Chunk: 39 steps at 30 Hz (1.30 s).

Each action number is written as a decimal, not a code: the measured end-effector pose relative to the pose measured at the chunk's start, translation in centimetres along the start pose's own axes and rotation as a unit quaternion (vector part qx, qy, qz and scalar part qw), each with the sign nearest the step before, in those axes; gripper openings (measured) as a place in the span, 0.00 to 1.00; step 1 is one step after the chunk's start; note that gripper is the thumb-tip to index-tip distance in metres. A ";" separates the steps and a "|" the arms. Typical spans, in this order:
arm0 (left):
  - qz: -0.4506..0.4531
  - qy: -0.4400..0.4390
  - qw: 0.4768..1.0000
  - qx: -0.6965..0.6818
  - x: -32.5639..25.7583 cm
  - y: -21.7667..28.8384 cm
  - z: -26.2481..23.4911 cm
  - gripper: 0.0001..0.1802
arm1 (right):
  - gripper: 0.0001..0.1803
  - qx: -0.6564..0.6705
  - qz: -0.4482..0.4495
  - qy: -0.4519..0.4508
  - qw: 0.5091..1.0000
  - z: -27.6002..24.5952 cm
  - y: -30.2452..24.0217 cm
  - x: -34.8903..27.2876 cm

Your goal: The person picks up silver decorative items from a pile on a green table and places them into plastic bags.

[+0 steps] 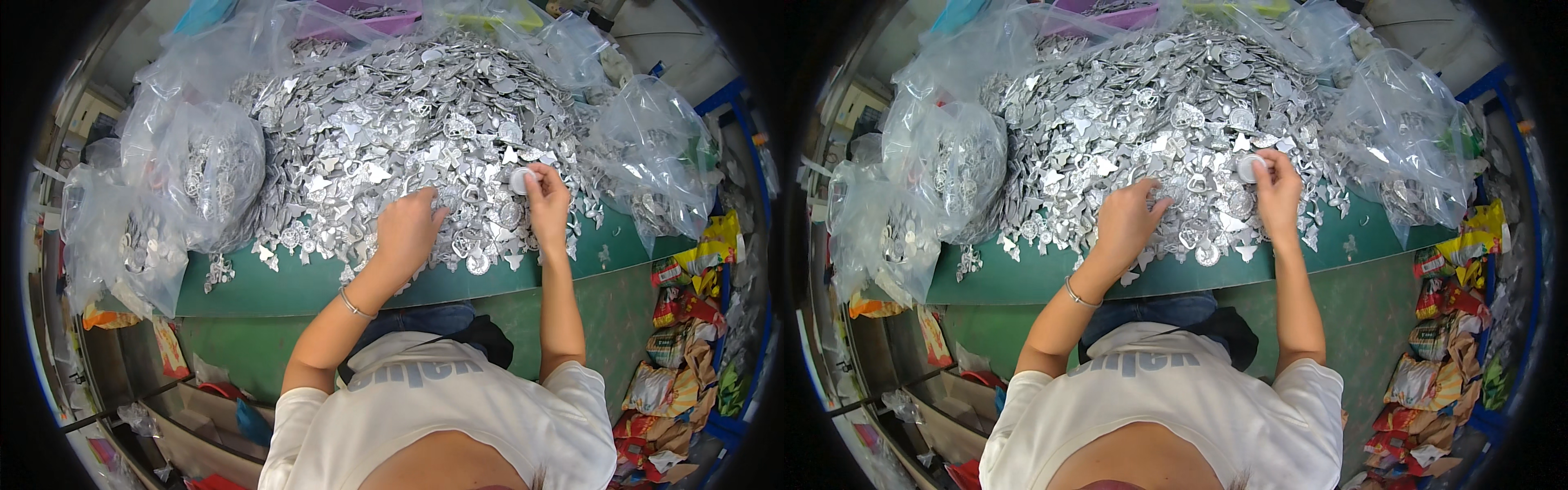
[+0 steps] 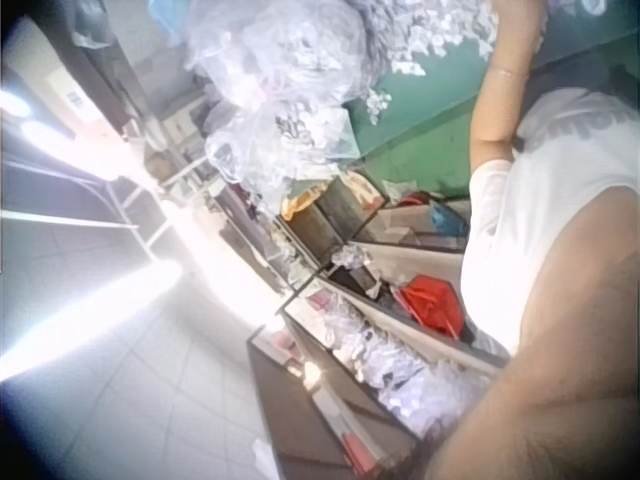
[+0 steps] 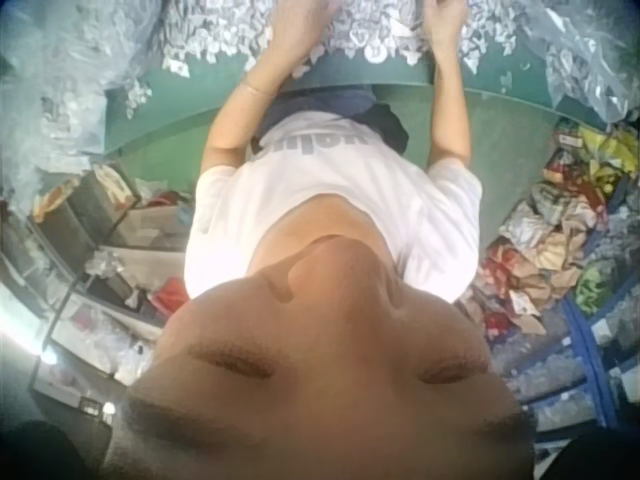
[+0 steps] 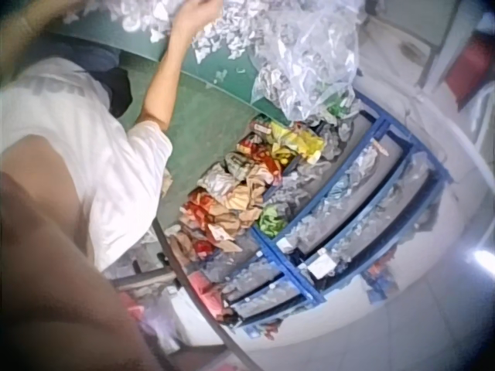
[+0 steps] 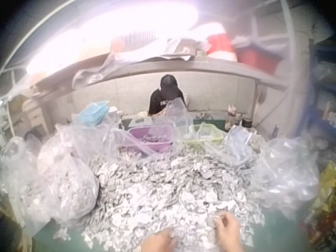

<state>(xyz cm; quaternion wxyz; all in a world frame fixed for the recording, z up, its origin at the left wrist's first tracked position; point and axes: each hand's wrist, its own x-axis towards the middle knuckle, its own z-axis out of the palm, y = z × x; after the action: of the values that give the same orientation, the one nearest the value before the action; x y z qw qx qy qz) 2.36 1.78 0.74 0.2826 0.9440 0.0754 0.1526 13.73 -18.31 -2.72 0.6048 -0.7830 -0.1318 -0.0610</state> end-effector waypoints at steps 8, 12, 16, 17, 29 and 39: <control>0.078 -0.004 0.997 0.006 3.4 0.7 -0.4 0.11 | 0.17 -0.071 -0.069 -0.073 0.992 0.2 -0.3 7.9; 0.068 -0.112 0.989 0.065 4.7 0.7 0.4 0.12 | 0.17 -0.320 -0.109 -0.114 0.934 1.1 -2.6 8.4; 0.051 -0.121 0.991 0.010 5.2 0.3 -0.1 0.08 | 0.13 -0.335 -0.090 -0.146 0.926 0.7 -3.5 6.8; 0.064 -0.115 0.991 -0.039 5.4 -0.4 -0.2 0.08 | 0.13 -0.333 -0.093 -0.138 0.928 0.6 -3.5 6.1; -0.038 0.016 0.992 -0.117 5.3 -3.0 -1.4 0.08 | 0.08 -0.150 -0.127 -0.132 0.972 -1.5 -2.6 7.9; -0.225 -0.083 0.843 -0.482 1.3 -0.9 -3.4 0.09 | 0.07 -0.227 -0.204 -0.047 0.951 2.0 -2.1 5.7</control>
<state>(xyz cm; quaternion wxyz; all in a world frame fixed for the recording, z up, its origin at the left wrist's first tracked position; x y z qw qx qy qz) 2.44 4.56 3.24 0.7334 0.6554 0.1790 0.0229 18.50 -15.17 0.20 0.3789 -0.8579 -0.3001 -0.1744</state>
